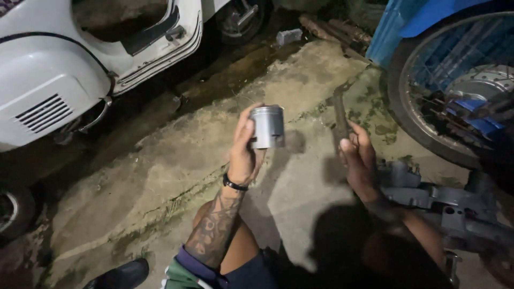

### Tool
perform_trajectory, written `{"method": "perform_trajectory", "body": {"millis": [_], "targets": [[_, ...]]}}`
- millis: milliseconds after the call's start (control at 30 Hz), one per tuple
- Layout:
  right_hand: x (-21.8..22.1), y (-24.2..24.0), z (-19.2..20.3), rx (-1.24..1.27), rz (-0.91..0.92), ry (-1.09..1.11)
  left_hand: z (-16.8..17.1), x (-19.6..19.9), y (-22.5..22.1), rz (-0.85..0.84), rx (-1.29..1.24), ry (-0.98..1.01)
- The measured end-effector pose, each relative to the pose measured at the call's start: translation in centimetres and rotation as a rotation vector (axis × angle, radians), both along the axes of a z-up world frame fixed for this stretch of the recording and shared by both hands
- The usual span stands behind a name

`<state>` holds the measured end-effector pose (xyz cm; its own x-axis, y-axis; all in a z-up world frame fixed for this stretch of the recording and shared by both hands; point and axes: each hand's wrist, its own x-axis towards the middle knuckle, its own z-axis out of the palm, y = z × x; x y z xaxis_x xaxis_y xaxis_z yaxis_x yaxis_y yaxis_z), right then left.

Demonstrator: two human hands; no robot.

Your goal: Filing the edges and surfaces of a motorcycle piston to remove burrs and smooth the metal.

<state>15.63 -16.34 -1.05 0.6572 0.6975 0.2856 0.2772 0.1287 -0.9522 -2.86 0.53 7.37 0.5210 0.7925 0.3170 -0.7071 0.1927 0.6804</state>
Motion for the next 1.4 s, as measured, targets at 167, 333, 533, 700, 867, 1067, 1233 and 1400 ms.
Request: {"method": "perform_trajectory", "body": {"millis": [167, 333, 533, 700, 867, 1067, 1233, 1400], "targets": [[-3.8, 0.1, -0.4, 0.1, -0.081, -0.455, -2.5, 1.0, -0.7, -0.162, 0.017, 0.032], [-3.4, 0.7, 1.8, 0.067, -0.022, -0.65, -2.7, 0.7, -0.2, -0.196, 0.012, 0.005], [-2.0, 0.2, 2.3, 0.039, -0.05, -0.707, -3.3, 1.4, -1.0, -0.288, -0.012, -0.015], [-2.0, 0.2, 2.6, 0.091, -0.007, -0.838, -3.5, 2.2, -1.2, -0.316, -0.047, 0.059], [-0.7, 1.0, 2.9, 0.03, -0.212, -1.063, -4.4, 2.9, -0.5, -0.274, -0.045, 0.092], [-0.3, 2.4, 1.4, 0.073, -0.253, -1.182, -5.2, 2.6, -0.1, -0.296, -0.046, 0.111], [-4.7, 1.8, 3.8, 0.029, -0.202, -0.973, -4.0, 2.0, -0.4, -0.281, 0.07, 0.167], [-2.4, 2.1, 3.3, 0.04, -0.213, -1.102, -4.1, 2.0, -1.0, -0.309, -0.082, 0.096]]}}
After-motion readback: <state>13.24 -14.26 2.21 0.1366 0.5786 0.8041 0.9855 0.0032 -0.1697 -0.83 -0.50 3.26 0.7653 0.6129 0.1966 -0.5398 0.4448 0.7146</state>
